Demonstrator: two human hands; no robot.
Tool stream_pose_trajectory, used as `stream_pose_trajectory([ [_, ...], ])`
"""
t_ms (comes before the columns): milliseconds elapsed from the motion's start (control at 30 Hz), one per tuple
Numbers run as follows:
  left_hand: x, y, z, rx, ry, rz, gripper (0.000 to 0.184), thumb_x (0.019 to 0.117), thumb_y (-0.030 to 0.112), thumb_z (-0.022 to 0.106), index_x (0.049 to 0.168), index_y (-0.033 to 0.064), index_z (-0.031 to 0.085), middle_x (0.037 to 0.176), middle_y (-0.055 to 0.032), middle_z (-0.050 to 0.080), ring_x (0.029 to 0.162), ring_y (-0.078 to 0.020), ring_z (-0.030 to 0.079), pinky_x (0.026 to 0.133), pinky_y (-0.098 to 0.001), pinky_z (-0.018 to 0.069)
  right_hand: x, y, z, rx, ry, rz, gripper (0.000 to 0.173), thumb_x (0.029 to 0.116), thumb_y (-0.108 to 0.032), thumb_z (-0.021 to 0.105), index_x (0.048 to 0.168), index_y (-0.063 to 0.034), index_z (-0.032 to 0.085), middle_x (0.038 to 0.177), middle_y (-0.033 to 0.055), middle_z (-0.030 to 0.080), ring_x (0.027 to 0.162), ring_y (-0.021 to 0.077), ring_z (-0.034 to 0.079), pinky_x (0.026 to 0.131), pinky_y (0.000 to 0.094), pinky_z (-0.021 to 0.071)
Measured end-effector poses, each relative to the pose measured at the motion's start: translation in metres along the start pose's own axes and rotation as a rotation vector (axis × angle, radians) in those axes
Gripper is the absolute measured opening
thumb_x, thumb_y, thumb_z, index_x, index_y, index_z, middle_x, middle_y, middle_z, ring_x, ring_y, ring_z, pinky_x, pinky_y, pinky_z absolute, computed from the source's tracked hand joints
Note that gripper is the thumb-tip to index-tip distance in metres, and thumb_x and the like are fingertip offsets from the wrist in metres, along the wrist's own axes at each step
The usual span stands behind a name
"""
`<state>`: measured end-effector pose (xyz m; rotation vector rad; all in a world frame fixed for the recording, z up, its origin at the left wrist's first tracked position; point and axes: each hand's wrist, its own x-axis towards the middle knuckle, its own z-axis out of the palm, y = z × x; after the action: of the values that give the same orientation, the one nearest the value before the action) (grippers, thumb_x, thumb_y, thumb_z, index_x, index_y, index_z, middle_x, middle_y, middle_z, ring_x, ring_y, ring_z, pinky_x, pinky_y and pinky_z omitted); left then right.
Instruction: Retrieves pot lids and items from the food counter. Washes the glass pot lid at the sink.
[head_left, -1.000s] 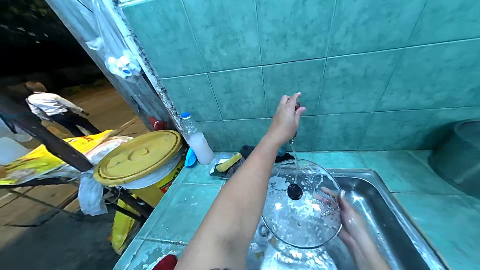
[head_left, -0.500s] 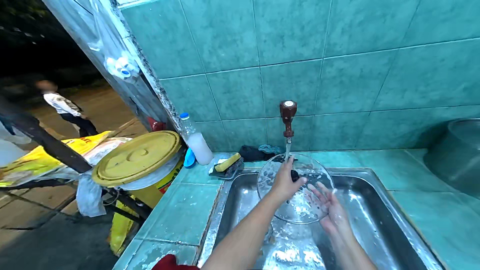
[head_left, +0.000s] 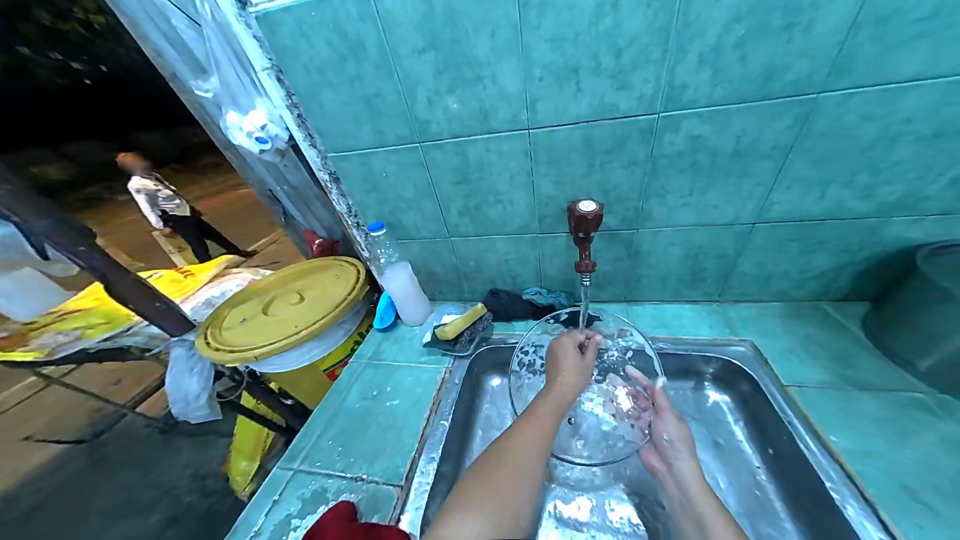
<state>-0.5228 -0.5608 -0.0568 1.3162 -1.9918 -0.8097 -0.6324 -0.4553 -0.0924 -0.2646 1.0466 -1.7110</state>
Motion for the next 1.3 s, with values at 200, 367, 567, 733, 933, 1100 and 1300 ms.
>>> stream_pose_trajectory([
  [200, -0.008, -0.008, -0.001, 0.036, -0.157, 0.191, 0.027, 0.0991, 0.027, 0.065, 0.12, 0.0114, 0.074, 0.119, -0.0087, 0.071, 0.115, -0.0227, 0.064, 0.105, -0.0453, 0.0486, 0.001, -0.015, -0.018, -0.084, -0.037, -0.012, 0.059, 0.1141, -0.038, 0.018, 0.126, 0.0013, 0.06, 0.089, 0.0116, 0.077, 0.07, 0.0186, 0.075, 0.061, 0.0313, 0.0626],
  [367, -0.014, -0.015, 0.001, 0.133, -0.277, 0.353, 0.032, 0.1048, 0.019, 0.054, 0.133, 0.0142, 0.069, 0.148, -0.009, 0.056, 0.136, -0.0252, 0.053, 0.115, -0.0446, 0.0417, 0.008, -0.002, -0.023, 0.138, 0.046, 0.042, 0.057, 0.1127, -0.045, 0.018, 0.135, -0.0036, 0.052, 0.103, 0.0104, 0.075, 0.084, 0.0204, 0.075, 0.071, 0.0321, 0.0622],
  [567, -0.011, -0.001, -0.003, 0.348, -0.295, 0.135, 0.04, 0.1071, 0.027, 0.047, 0.144, 0.0162, 0.059, 0.16, -0.0073, 0.044, 0.146, -0.0247, 0.043, 0.12, -0.0424, 0.0349, 0.0, 0.008, -0.016, 0.164, 0.031, 0.082, 0.056, 0.1131, -0.043, 0.02, 0.132, -0.0017, 0.054, 0.102, 0.0121, 0.076, 0.083, 0.0226, 0.076, 0.07, 0.0342, 0.0635],
  [733, -0.012, -0.006, -0.004, 0.335, -0.356, 0.075, 0.056, 0.1044, 0.048, 0.05, 0.155, 0.0254, 0.047, 0.167, -0.0114, 0.03, 0.157, -0.0301, 0.019, 0.126, -0.0612, 0.0078, -0.003, -0.005, -0.029, 0.045, -0.027, 0.068, 0.057, 0.1138, -0.04, 0.019, 0.125, 0.0004, 0.058, 0.094, 0.0128, 0.076, 0.077, 0.0232, 0.076, 0.067, 0.0352, 0.0639],
  [933, -0.027, -0.007, 0.012, 0.161, -0.3, 0.296, 0.036, 0.1069, 0.022, 0.049, 0.136, 0.0132, 0.067, 0.15, -0.0133, 0.055, 0.148, -0.0298, 0.04, 0.124, -0.0459, 0.0281, -0.005, -0.01, -0.038, 0.024, 0.014, 0.071, 0.058, 0.1134, -0.042, 0.018, 0.126, -0.001, 0.057, 0.094, 0.0116, 0.076, 0.075, 0.0211, 0.076, 0.064, 0.0326, 0.0625],
  [1100, -0.017, -0.005, 0.005, 0.169, -0.264, 0.235, 0.031, 0.103, 0.012, 0.051, 0.126, 0.007, 0.072, 0.13, -0.0133, 0.068, 0.125, -0.0239, 0.062, 0.11, -0.0385, 0.0463, -0.006, 0.005, -0.021, 0.156, 0.095, 0.107, 0.054, 0.1132, -0.042, 0.023, 0.124, -0.002, 0.057, 0.093, 0.0098, 0.076, 0.076, 0.0194, 0.075, 0.066, 0.0314, 0.0619],
  [1300, -0.012, -0.006, 0.003, 0.166, -0.187, 0.091, 0.031, 0.1053, 0.02, 0.052, 0.126, 0.0097, 0.072, 0.124, -0.0109, 0.071, 0.118, -0.0223, 0.066, 0.106, -0.0393, 0.0495, 0.0, 0.012, -0.013, 0.165, 0.056, 0.103, 0.054, 0.1133, -0.041, 0.022, 0.127, -0.0016, 0.055, 0.097, 0.0115, 0.075, 0.078, 0.021, 0.075, 0.067, 0.0323, 0.0619],
])
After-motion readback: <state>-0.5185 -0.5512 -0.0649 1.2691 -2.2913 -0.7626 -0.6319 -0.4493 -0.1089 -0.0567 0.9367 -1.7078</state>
